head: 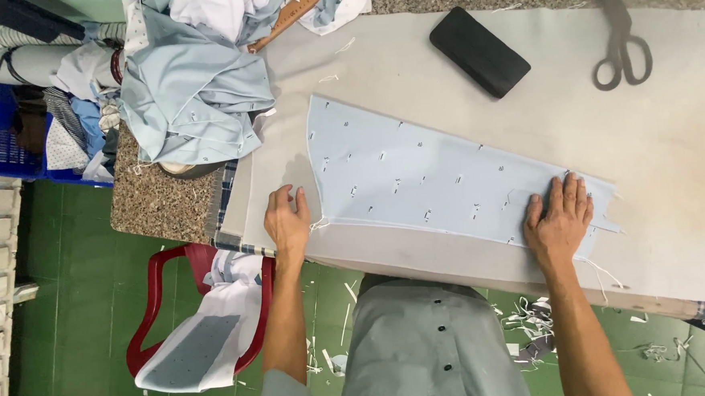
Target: The person irons a light blue fabric piece on a worktable using a steam iron and a black pressing block. They repeatedly smooth the fabric, flip it over, and press different sections to remove wrinkles.
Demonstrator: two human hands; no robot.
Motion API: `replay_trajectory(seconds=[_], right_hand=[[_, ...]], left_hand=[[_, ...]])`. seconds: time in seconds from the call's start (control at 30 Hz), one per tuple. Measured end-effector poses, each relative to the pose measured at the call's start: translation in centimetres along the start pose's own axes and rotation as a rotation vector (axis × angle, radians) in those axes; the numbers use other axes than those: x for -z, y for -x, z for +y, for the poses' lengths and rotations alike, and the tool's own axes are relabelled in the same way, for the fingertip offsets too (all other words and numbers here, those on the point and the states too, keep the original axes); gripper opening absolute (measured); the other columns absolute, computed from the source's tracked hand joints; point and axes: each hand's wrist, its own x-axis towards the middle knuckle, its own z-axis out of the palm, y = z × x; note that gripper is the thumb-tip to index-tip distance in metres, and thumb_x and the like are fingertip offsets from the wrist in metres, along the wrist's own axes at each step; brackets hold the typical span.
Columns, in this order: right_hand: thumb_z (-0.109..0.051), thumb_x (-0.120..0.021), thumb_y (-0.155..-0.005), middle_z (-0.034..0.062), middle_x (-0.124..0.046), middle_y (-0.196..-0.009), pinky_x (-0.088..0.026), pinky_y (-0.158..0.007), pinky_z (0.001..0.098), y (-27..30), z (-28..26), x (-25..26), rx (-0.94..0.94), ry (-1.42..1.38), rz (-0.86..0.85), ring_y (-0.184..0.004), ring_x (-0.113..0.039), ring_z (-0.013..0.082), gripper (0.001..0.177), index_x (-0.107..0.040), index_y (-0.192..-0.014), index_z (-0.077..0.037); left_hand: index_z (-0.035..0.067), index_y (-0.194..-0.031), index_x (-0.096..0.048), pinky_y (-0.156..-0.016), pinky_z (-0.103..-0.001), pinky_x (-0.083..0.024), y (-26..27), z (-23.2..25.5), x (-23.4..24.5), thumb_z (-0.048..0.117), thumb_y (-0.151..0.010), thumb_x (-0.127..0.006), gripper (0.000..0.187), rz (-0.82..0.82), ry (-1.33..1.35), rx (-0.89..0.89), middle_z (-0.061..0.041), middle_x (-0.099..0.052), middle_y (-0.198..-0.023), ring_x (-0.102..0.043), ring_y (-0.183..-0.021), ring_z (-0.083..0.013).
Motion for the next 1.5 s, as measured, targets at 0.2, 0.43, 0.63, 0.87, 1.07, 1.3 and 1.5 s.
replay_trajectory(seconds=[0.2, 0.43, 0.63, 0.87, 1.07, 1.3, 1.5], right_hand=[[-0.037, -0.055, -0.108, 0.0227, -0.053, -0.159, -0.023, -0.12, 0.0518, -0.1, -0.2, 0.1, 0.017, 0.029, 0.013, -0.149, -0.04, 0.0377, 0.054, -0.066, -0.144, 0.001], [-0.034, -0.063, -0.101, 0.0214, -0.055, -0.153, -0.029, -0.117, 0.0509, -0.2, 0.0, 0.7, 0.019, 0.075, 0.06, -0.145, -0.046, 0.0374, 0.051, -0.065, -0.142, -0.003], [-0.052, -0.038, -0.108, 0.0109, -0.035, -0.168, -0.012, -0.124, 0.0506, 0.5, 0.3, 0.8, -0.024, 0.026, -0.131, -0.156, -0.024, 0.0296, 0.061, -0.05, -0.154, -0.014], [-0.051, -0.039, -0.111, 0.0166, -0.042, -0.166, -0.015, -0.124, 0.0516, -0.4, 1.6, 0.9, 0.065, 0.027, -0.15, -0.155, -0.031, 0.0348, 0.062, -0.054, -0.156, -0.01], [-0.046, -0.045, -0.112, 0.0227, -0.047, -0.164, -0.017, -0.124, 0.0512, -0.3, 2.1, 1.0, 0.131, 0.047, -0.101, -0.154, -0.036, 0.0384, 0.06, -0.059, -0.154, -0.004], [-0.046, -0.046, -0.111, 0.025, -0.046, -0.163, -0.016, -0.123, 0.054, -0.1, 2.5, 0.4, 0.125, 0.043, -0.1, -0.154, -0.034, 0.0402, 0.061, -0.059, -0.153, -0.003], [-0.048, -0.053, -0.104, 0.0207, -0.05, -0.158, -0.019, -0.121, 0.0531, -1.3, 0.6, 1.1, 0.105, 0.073, -0.036, -0.15, -0.038, 0.0372, 0.059, -0.061, -0.149, -0.01]], left_hand=[[0.002, -0.117, -0.073, -0.107, -0.05, -0.046, 3.3, 3.3, -0.6, 0.023, -0.095, -0.073, 0.03, 0.013, 0.007, -0.495, -0.019, -0.069, -0.124, -0.063, -0.122, -0.0362], [0.007, -0.141, -0.059, -0.123, -0.056, -0.023, 8.6, 5.1, -2.4, 0.047, -0.1, -0.058, 0.057, -0.233, -0.031, -0.579, -0.016, -0.052, -0.153, -0.043, -0.145, -0.0355], [0.008, -0.153, -0.045, -0.126, -0.057, -0.006, 9.6, 6.8, -2.7, 0.056, -0.104, -0.04, 0.069, -0.517, -0.132, -0.367, -0.019, -0.035, -0.164, -0.025, -0.154, -0.0362], [0.004, -0.154, -0.043, -0.124, -0.06, -0.01, 10.9, 7.2, -3.5, 0.055, -0.101, -0.048, 0.074, -0.365, -0.123, -0.411, -0.025, -0.039, -0.16, -0.031, -0.151, -0.0415], [0.003, -0.154, -0.042, -0.124, -0.058, -0.008, 11.6, 7.6, -3.2, 0.054, -0.101, -0.049, 0.074, -0.364, -0.09, -0.376, -0.024, -0.036, -0.162, -0.028, -0.152, -0.0406], [0.007, -0.155, -0.042, -0.124, -0.057, -0.005, 11.7, 7.5, -3.2, 0.055, -0.102, -0.047, 0.072, -0.419, -0.097, -0.34, -0.02, -0.033, -0.164, -0.024, -0.154, -0.0369], [0.01, -0.16, -0.031, -0.126, -0.055, 0.003, 7.5, 9.1, -3.5, 0.062, -0.103, -0.033, 0.078, -0.572, -0.206, -0.286, -0.018, -0.02, -0.17, -0.013, -0.157, -0.034]])
